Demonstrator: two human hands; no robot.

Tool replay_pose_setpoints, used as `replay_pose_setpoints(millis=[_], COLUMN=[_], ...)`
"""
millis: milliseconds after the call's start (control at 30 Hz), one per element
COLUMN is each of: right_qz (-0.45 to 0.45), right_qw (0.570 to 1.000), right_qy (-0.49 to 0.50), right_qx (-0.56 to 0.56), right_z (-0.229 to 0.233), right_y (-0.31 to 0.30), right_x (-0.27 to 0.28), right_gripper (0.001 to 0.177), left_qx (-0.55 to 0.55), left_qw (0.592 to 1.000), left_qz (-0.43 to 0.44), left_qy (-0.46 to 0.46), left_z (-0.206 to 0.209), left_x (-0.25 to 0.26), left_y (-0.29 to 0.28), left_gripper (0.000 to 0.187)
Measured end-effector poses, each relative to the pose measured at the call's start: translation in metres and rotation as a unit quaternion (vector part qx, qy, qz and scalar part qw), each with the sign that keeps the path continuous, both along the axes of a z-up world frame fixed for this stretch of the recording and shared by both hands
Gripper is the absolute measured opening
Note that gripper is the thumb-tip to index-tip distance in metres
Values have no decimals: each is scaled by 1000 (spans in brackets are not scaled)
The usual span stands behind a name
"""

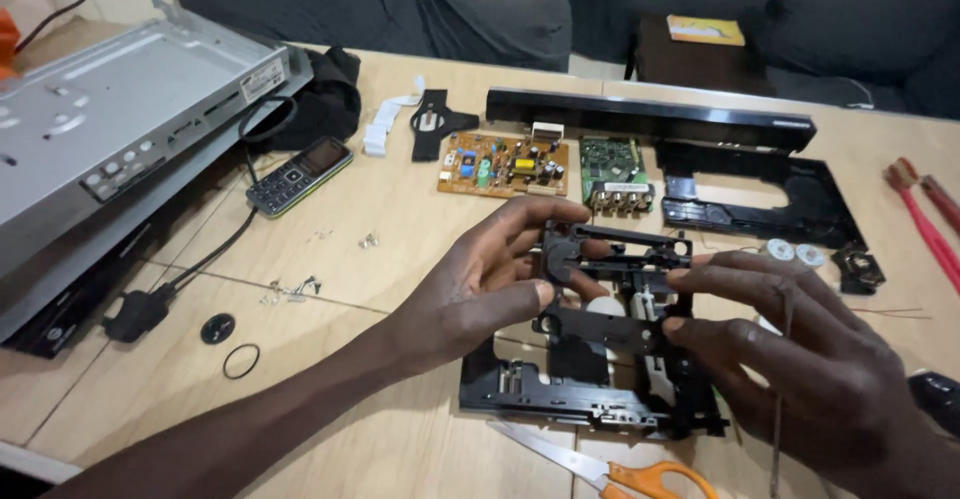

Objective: Disassembling, cleaning, and inspecting the mechanical tray of a DVD player using a screwdriver, brush, and cloth.

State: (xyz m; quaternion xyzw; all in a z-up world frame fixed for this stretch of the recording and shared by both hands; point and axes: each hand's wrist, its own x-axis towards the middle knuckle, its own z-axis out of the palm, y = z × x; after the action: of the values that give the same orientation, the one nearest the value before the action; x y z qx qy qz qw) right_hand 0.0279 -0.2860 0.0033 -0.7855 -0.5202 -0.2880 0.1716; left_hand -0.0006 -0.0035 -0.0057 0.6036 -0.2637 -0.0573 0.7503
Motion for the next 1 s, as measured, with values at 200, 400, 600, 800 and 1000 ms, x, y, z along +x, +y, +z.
replay_pose_setpoints(millis=[200,400,600,800,1000], right_qz=[-2,-7,-3,-8,-9], right_qw=[1000,1000,1000,1000,1000], right_qy=[1,23,28,16,12], right_qx=[-13,-6,-2,-22,-6], right_z=[1,3,3,-1,-1], right_y=[0,4,4,-1,2], right_x=[-2,-6,-7,-2,-4], right_gripper=[11,8,8,15,12], left_qx=[2,8,11,8,11], left_qw=[1000,1000,1000,1000,1000], left_qz=[-11,-9,-7,-8,-3], left_qy=[-12,-20,-25,-18,-10], left_z=[-5,-5,-7,-8,-8], left_x=[1,1,2,3,3], left_y=[2,3,3,3,3], left_gripper=[53,53,54,54,56])
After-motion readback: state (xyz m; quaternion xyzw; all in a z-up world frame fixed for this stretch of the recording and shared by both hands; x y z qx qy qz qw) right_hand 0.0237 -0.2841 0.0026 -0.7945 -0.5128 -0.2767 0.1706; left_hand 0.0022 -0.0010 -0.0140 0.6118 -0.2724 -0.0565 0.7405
